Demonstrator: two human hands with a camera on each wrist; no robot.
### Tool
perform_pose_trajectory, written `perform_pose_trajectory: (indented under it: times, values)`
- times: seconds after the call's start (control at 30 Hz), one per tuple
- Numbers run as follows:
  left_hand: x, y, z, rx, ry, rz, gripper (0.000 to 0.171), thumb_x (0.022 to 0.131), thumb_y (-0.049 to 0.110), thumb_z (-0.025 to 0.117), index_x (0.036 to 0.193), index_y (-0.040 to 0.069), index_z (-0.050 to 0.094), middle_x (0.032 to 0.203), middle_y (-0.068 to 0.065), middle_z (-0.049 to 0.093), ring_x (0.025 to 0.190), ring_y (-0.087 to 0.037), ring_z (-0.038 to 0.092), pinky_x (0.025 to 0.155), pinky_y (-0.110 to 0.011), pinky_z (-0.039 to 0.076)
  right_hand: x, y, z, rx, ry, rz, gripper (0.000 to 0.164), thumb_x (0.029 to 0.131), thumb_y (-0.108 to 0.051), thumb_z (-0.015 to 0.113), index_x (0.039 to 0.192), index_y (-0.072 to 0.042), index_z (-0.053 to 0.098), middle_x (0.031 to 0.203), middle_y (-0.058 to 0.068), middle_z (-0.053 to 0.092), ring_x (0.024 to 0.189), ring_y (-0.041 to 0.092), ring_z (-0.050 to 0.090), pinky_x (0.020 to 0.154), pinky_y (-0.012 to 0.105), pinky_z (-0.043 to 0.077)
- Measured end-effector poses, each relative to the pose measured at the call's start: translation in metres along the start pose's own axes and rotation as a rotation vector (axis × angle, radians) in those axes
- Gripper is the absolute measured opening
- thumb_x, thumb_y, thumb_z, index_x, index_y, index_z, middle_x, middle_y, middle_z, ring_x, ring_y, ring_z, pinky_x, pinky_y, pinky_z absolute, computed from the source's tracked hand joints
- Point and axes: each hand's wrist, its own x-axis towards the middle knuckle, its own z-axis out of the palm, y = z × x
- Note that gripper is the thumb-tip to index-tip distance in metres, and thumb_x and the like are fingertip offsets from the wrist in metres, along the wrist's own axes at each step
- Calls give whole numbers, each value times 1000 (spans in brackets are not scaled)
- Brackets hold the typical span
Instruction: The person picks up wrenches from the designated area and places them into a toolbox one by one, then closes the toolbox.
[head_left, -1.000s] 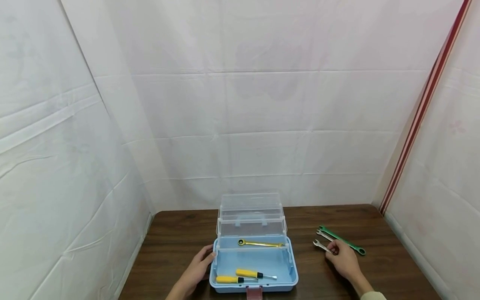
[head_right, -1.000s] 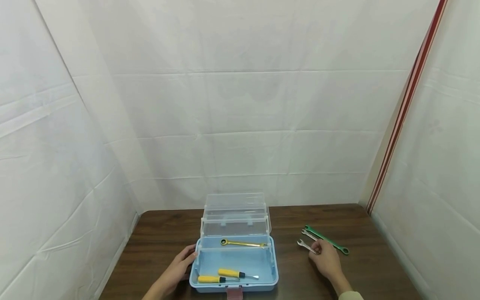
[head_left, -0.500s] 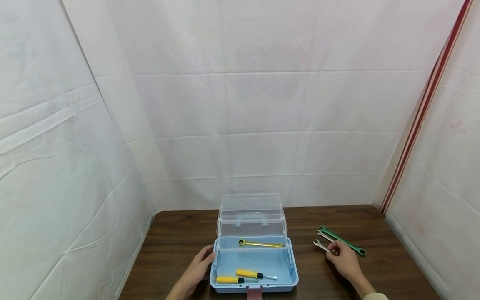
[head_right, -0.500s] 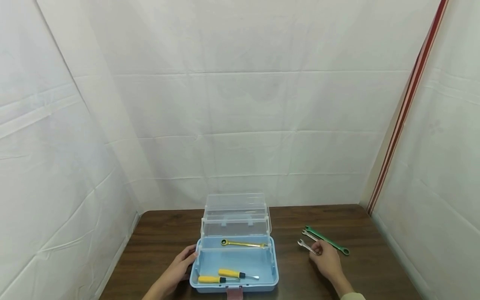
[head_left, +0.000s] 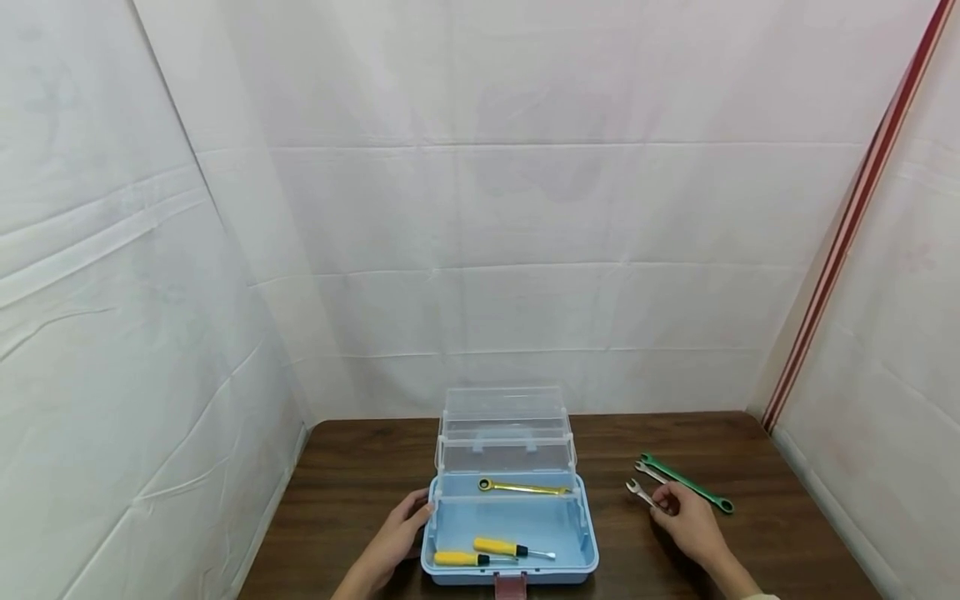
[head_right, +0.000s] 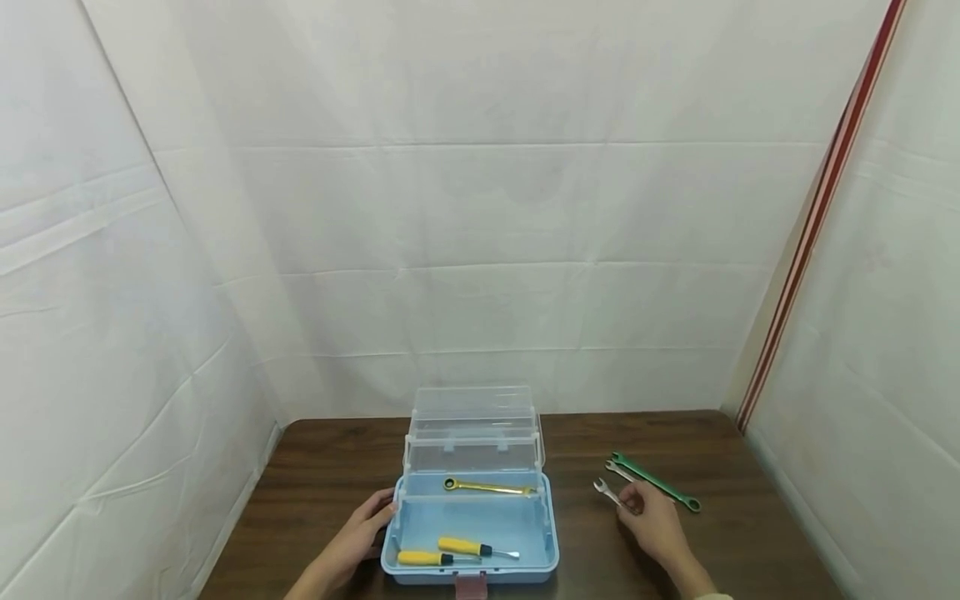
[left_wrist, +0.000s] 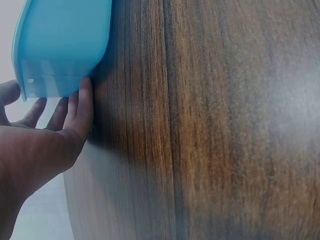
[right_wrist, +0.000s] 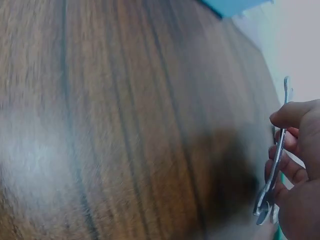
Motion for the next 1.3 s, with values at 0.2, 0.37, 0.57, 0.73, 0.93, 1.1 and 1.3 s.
perform_pose_trajectory:
  times: [0.2, 0.37, 0.57, 0.73, 0.93, 1.1, 1.3]
  values:
    - [0, 0, 1, 0, 5, -2, 69, 111, 45, 54, 158, -3, 38, 155, -33, 41, 136, -49, 51, 92, -60, 59, 5, -23, -2, 76, -57, -33, 20, 87, -1, 84, 96, -13, 70, 87, -3, 64, 80, 10, 58, 69, 25, 50]
    - [1, 0, 1, -1, -1, -1, 71, 111, 46, 54, 159, -3, 37, 155, -33, 41, 136, -49, 50, 92, -60, 59, 8, -44, -7, 115, -62, -73, 20, 89, 0, 83, 96, -13, 69, 86, -2, 64, 79, 11, 58, 67, 25, 50]
    - [-1, 1, 2, 3, -1, -4, 69, 111, 44, 53, 158, -3, 37, 155, -33, 41, 136, -48, 50, 92, -60, 59, 13, -66, -9, 144, -106, -69, 18, 92, -5, 82, 99, -15, 69, 89, -2, 64, 82, 13, 59, 69, 25, 52]
    - [-2, 3, 2, 17, 5, -4, 70, 111, 46, 54, 158, -3, 38, 155, -34, 41, 135, -49, 52, 92, -60, 59, 16, -85, -8, 157, -156, -81, 16, 92, -8, 82, 100, -15, 69, 89, -2, 64, 82, 13, 59, 68, 26, 52]
    - [-3, 3, 1, 9, 9, 2, 69, 111, 45, 53, 158, -3, 38, 156, -34, 41, 134, -47, 53, 92, -59, 59, 18, -102, -4, 159, -213, -156, 16, 92, -7, 82, 98, -14, 70, 87, -4, 64, 79, 13, 60, 67, 26, 53]
    - [-3, 2, 1, 7, 15, 0, 69, 111, 44, 54, 158, -4, 37, 156, -33, 41, 134, -46, 53, 91, -58, 60, 22, -116, 0, 179, -261, -169, 14, 94, -11, 81, 100, -16, 70, 87, -4, 65, 80, 15, 60, 67, 27, 54]
    - [-1, 2, 2, 17, 16, -1, 70, 111, 45, 54, 158, -4, 37, 156, -34, 40, 134, -47, 53, 91, -59, 59, 25, -130, 4, 177, -303, -216, 13, 95, -11, 80, 101, -17, 71, 89, -5, 65, 81, 15, 60, 67, 28, 54]
